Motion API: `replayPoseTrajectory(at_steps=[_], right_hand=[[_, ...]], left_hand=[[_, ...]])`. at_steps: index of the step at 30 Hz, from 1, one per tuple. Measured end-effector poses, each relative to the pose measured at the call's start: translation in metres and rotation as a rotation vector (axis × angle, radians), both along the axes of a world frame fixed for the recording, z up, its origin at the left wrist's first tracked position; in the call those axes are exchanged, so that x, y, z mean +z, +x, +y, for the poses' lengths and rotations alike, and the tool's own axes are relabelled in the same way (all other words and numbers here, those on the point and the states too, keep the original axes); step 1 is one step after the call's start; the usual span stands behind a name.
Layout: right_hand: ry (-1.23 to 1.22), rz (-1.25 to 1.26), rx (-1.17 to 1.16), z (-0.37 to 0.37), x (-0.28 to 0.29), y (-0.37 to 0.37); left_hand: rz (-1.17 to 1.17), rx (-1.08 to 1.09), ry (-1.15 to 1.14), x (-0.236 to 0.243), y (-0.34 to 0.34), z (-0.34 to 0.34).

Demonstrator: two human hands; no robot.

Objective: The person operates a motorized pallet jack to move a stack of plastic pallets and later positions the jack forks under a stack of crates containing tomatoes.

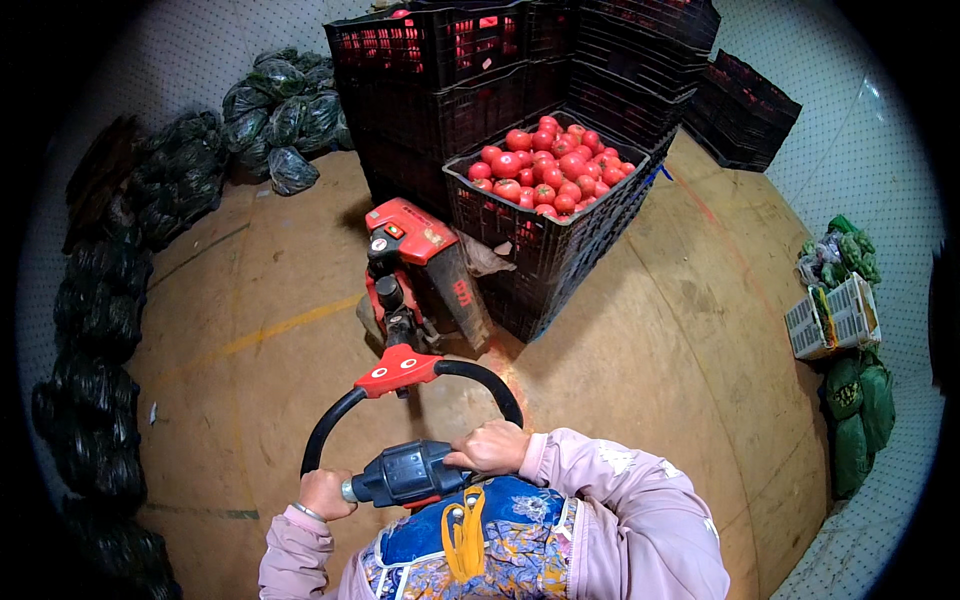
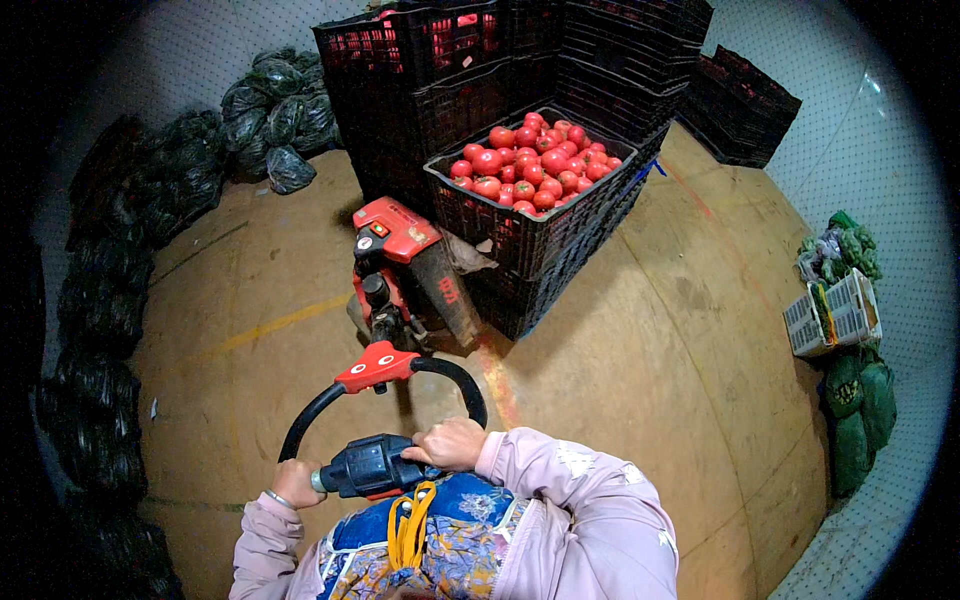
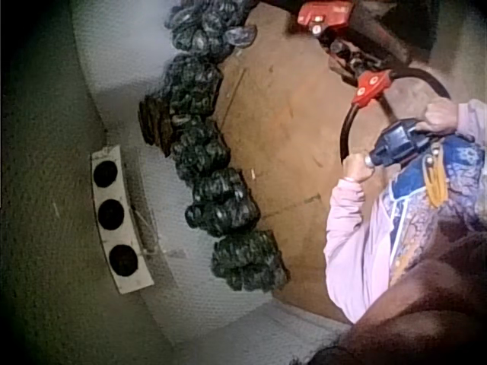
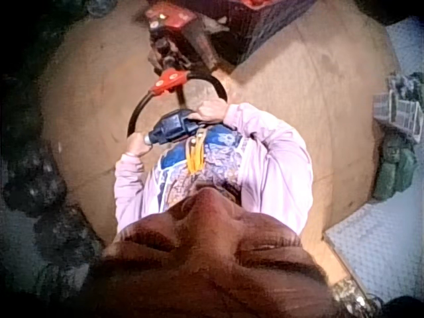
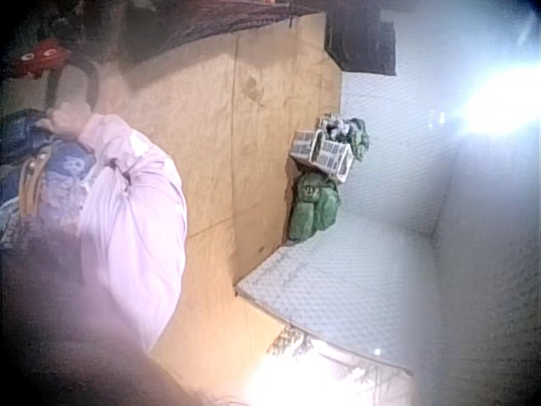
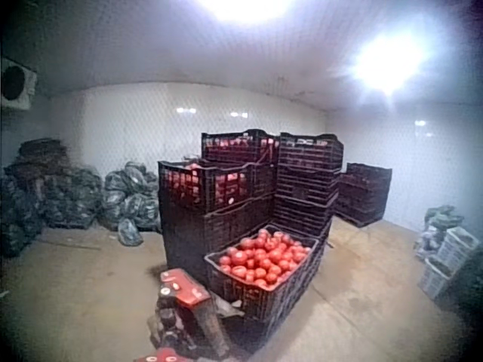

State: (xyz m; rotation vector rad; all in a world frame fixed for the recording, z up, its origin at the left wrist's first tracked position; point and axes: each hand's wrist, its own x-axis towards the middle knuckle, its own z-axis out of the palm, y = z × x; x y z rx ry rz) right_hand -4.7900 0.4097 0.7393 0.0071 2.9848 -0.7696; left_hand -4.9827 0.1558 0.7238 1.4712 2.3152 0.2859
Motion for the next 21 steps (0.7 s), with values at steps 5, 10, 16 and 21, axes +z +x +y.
replayPoseTrajectory(at_steps=[5, 10, 16, 21], right_hand=[[0.013, -0.058, -0.011, 0.003, 0.0, -0.011], [-0.02, -0.091, -0.027, 0.01, 0.008, -0.02], [-0.031, -0.089, -0.046, 0.015, 0.009, -0.032], [-0.024, -0.097, -0.057, 0.022, 0.021, -0.043]], left_hand=[[0.009, -0.014, 0.004, 0.006, -0.012, 0.006], [0.014, -0.042, -0.023, 0.005, -0.026, 0.014], [0.023, -0.036, -0.023, 0.014, -0.04, 0.023], [-0.003, -0.05, -0.028, 0.014, -0.057, 0.031]])
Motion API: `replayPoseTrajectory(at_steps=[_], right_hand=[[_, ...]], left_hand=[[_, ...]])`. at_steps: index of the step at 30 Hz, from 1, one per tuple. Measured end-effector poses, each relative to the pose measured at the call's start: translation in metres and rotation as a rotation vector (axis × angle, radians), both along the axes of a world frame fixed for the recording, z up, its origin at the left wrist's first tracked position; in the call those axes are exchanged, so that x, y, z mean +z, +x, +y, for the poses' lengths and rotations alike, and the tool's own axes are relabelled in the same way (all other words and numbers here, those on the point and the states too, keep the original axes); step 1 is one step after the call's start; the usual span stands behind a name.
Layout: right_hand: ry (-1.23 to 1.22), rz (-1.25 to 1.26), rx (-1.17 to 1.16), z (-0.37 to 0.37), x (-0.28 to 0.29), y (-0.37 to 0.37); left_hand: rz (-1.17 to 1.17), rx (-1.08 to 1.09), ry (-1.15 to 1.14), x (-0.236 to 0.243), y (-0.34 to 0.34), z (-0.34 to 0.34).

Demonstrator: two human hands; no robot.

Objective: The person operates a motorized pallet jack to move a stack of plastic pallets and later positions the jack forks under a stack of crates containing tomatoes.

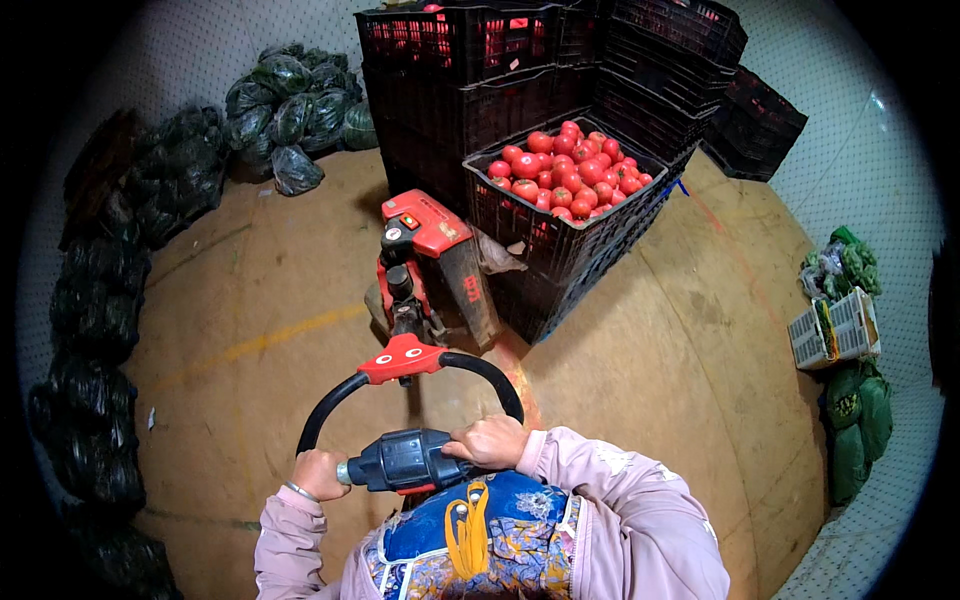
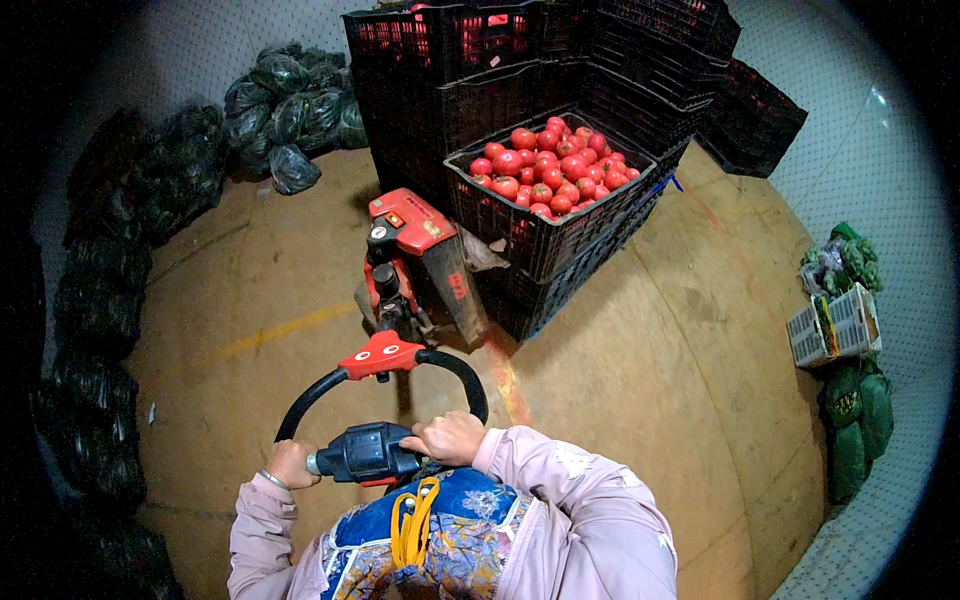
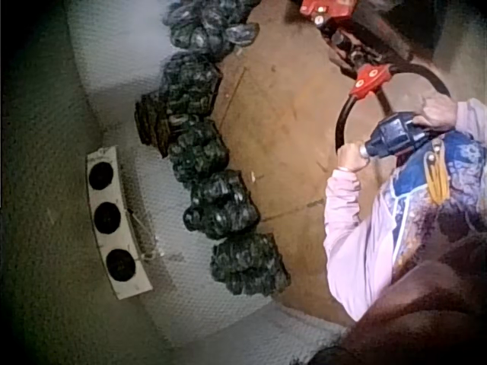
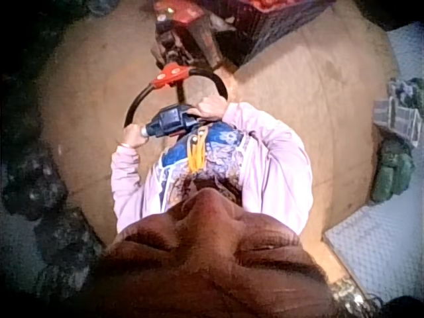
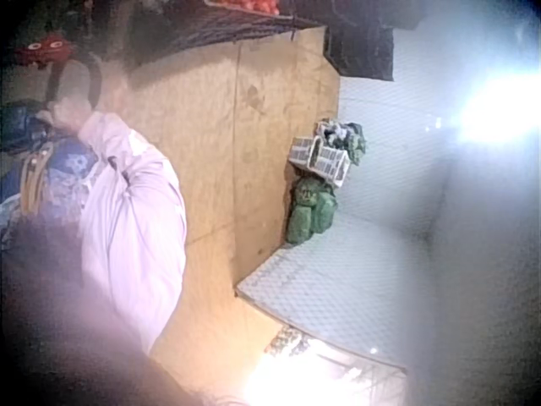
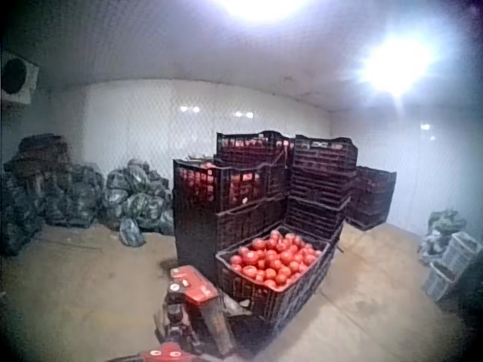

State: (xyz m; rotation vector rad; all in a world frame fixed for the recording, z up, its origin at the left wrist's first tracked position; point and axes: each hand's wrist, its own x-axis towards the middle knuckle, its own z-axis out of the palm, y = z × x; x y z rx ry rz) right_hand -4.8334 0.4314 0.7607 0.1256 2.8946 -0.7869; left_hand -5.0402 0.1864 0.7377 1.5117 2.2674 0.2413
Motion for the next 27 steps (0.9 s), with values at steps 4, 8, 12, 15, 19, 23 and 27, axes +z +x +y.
replayPoseTrajectory(at_steps=[4, 8, 12, 15, 19, 23, 27], right_hand=[[0.013, 0.02, -0.007, 0.003, 0.003, -0.01], [0.004, -0.009, -0.023, 0.006, 0.003, -0.017], [-0.026, -0.036, -0.042, 0.011, 0.012, -0.022], [-0.034, -0.052, -0.052, 0.011, 0.018, -0.027], [-0.001, -0.053, -0.048, 0.007, 0.019, -0.032], [0.0, -0.087, -0.103, 0.01, 0.032, -0.045], [-0.006, -0.056, -0.114, 0.013, 0.027, -0.054]], left_hand=[[-0.007, -0.011, -0.005, 0.006, -0.012, 0.005], [-0.018, -0.024, -0.014, 0.009, -0.021, 0.009], [-0.044, -0.046, -0.001, 0.015, -0.03, 0.016], [-0.051, -0.066, -0.016, 0.019, -0.037, 0.018], [-0.027, -0.085, -0.029, 0.024, -0.047, 0.018], [-0.029, -0.098, -0.005, 0.027, -0.062, 0.024], [-0.054, -0.135, -0.04, 0.038, -0.077, 0.032]])
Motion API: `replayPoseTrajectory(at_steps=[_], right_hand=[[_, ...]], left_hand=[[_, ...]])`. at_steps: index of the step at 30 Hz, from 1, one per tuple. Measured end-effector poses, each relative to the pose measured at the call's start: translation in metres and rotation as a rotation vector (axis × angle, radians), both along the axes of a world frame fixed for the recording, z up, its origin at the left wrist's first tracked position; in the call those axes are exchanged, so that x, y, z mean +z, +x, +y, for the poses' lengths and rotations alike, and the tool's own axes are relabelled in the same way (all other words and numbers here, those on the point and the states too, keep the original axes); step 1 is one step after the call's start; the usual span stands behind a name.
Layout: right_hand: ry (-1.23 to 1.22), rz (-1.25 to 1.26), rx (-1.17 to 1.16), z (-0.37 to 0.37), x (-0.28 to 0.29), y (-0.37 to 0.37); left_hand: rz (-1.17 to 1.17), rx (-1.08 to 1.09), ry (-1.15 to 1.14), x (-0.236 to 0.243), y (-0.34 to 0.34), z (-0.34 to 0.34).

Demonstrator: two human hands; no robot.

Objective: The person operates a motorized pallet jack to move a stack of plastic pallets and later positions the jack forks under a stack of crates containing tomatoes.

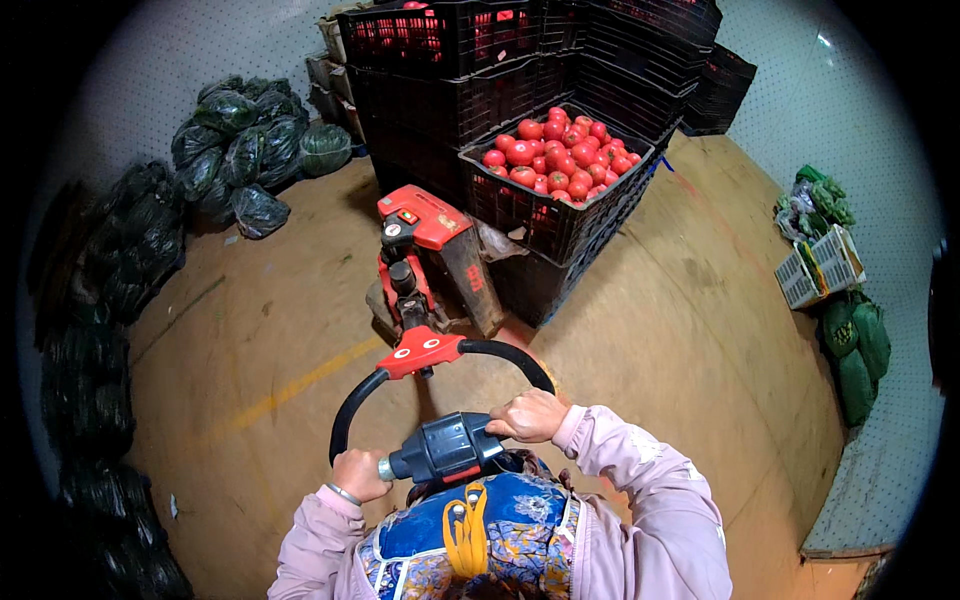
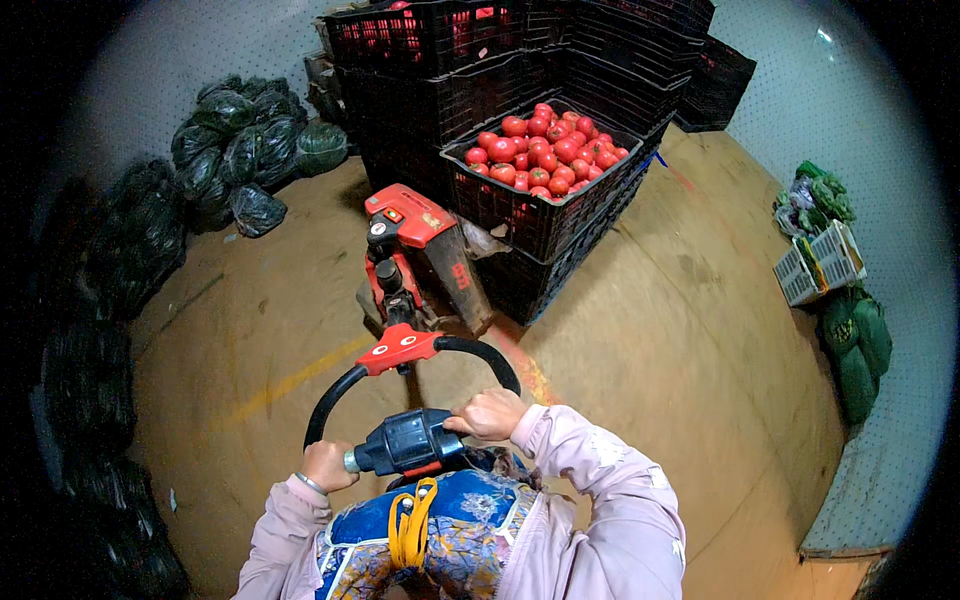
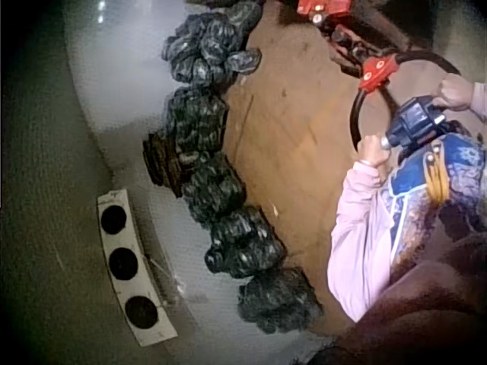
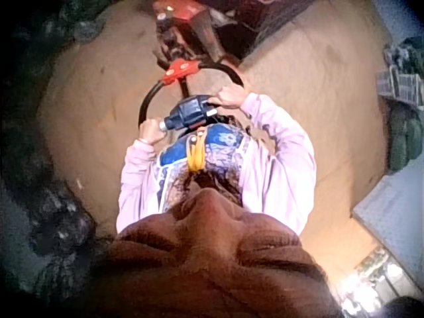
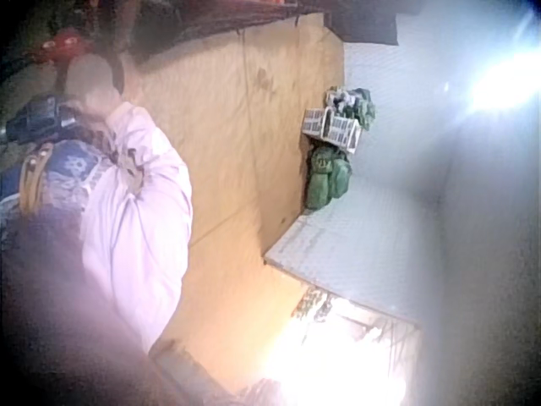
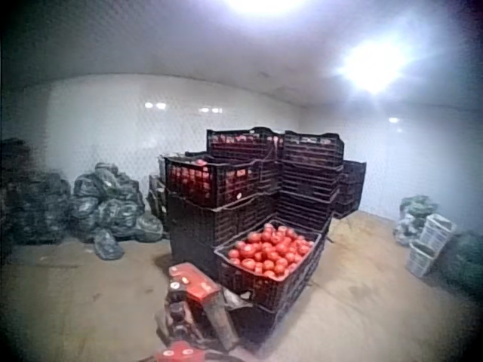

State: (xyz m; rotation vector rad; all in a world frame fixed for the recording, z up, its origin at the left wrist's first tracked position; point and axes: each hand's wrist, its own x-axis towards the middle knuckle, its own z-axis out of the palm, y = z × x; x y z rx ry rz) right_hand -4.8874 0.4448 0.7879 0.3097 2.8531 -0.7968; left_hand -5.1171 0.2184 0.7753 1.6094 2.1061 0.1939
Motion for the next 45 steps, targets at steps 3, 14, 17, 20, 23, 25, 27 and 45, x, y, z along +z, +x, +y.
replayPoseTrajectory(at_steps=[3, 14, 17, 20, 23, 25, 27, 45], right_hand=[[-0.018, -0.033, -0.014, 0.008, 0.007, -0.008], [0.007, -0.087, -0.016, 0.029, 0.016, -0.027], [-0.009, -0.07, -0.006, 0.036, 0.018, -0.032], [-0.017, -0.084, -0.015, 0.041, 0.015, -0.037], [-0.027, -0.047, -0.041, 0.043, 0.005, -0.041], [-0.05, 0.001, -0.056, 0.045, 0.005, -0.044], [-0.032, 0.003, -0.057, 0.045, 0.007, -0.049], [-0.025, -0.077, -0.09, 0.062, 0.003, -0.096]], left_hand=[[-0.003, -0.017, 0.013, 0.001, -0.011, 0.008], [-0.001, -0.014, -0.02, 0.017, -0.029, 0.033], [-0.001, -0.013, -0.018, 0.017, -0.035, 0.039], [0.009, -0.003, -0.045, 0.018, -0.039, 0.045], [-0.006, 0.002, -0.08, 0.02, -0.045, 0.052], [-0.013, 0.007, -0.091, 0.021, -0.049, 0.055], [-0.011, 0.006, -0.092, 0.018, -0.054, 0.056], [-0.048, -0.071, -0.092, 0.008, -0.113, 0.089]])
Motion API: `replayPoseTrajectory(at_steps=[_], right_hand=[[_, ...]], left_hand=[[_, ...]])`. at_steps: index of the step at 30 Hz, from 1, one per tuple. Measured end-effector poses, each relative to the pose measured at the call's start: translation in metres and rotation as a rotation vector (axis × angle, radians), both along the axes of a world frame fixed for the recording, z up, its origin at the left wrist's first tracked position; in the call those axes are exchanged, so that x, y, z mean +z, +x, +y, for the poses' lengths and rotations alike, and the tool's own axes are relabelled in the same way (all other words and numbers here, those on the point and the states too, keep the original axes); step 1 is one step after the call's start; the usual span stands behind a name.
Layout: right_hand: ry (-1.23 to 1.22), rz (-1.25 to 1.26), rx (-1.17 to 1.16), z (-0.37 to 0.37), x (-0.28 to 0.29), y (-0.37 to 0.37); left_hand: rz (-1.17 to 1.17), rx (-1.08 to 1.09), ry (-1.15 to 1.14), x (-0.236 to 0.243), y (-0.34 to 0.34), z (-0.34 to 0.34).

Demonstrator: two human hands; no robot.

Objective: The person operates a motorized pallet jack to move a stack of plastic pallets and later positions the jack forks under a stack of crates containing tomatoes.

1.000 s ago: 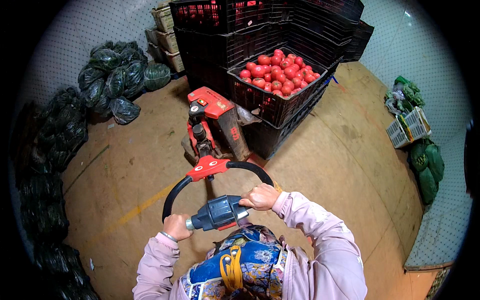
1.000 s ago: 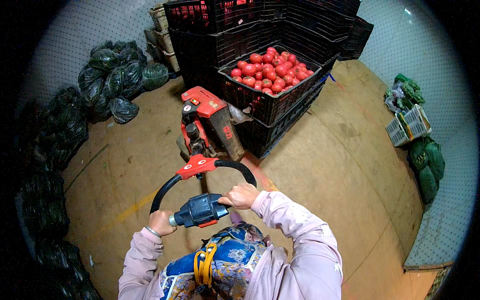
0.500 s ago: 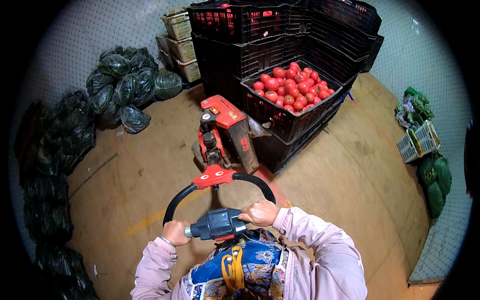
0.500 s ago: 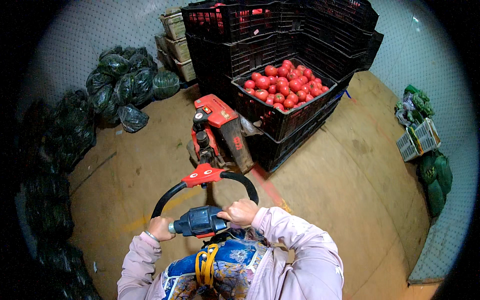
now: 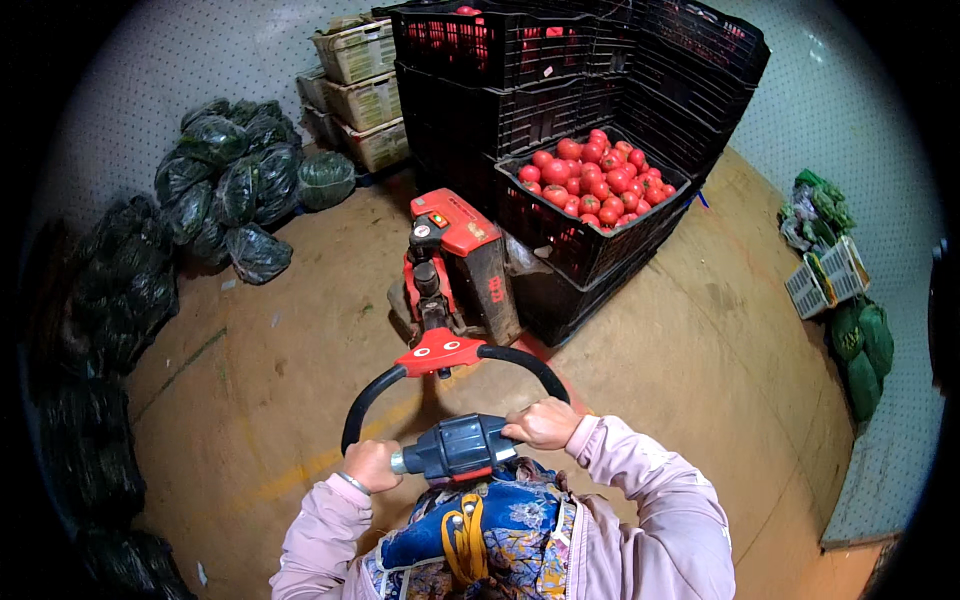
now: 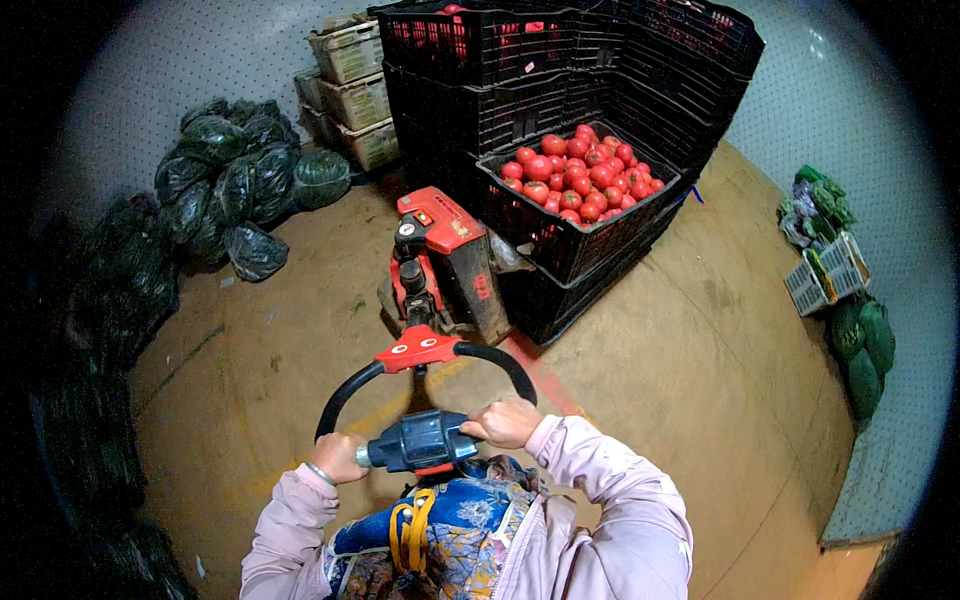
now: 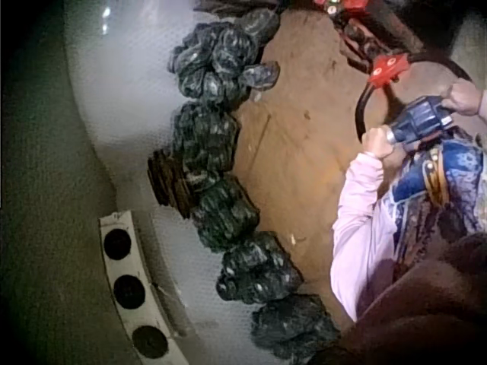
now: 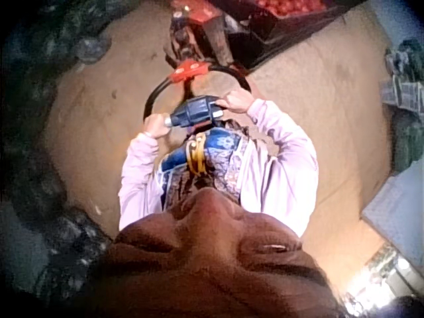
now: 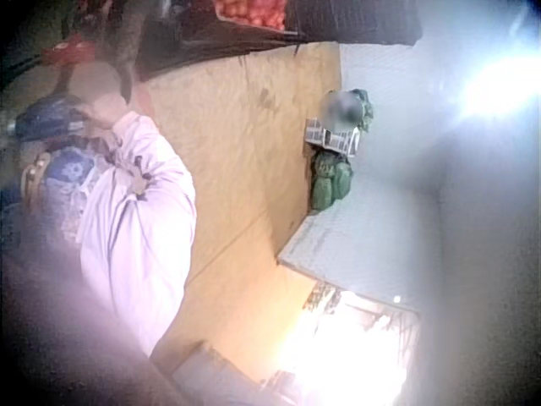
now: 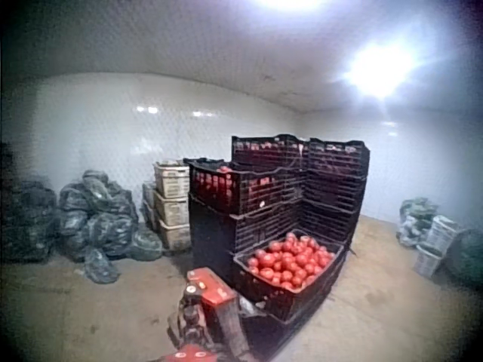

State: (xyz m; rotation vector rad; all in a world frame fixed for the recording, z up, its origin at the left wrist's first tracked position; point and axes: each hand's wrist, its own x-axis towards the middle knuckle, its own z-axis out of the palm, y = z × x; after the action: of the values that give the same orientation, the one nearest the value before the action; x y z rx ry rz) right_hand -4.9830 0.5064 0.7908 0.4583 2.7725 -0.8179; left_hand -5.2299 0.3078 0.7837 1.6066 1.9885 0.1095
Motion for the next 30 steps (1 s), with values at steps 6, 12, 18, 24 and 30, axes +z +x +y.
replayPoseTrajectory(at_steps=[6, 12, 18, 24, 30], right_hand=[[0.043, -0.107, -0.034, -0.013, 0.005, -0.012], [0.058, -0.052, -0.066, -0.025, -0.005, -0.021], [0.11, -0.092, -0.071, -0.025, -0.013, -0.036], [0.084, -0.083, -0.072, -0.026, -0.008, -0.06], [0.093, -0.024, -0.119, -0.021, -0.013, -0.075]], left_hand=[[-0.046, -0.003, 0.073, -0.006, -0.017, -0.009], [-0.007, -0.077, 0.03, -0.002, -0.036, -0.018], [-0.007, -0.094, 0.026, -0.007, -0.056, -0.013], [-0.005, -0.115, 0.006, -0.013, -0.082, -0.006], [-0.007, -0.153, -0.008, -0.017, -0.106, 0.007]])
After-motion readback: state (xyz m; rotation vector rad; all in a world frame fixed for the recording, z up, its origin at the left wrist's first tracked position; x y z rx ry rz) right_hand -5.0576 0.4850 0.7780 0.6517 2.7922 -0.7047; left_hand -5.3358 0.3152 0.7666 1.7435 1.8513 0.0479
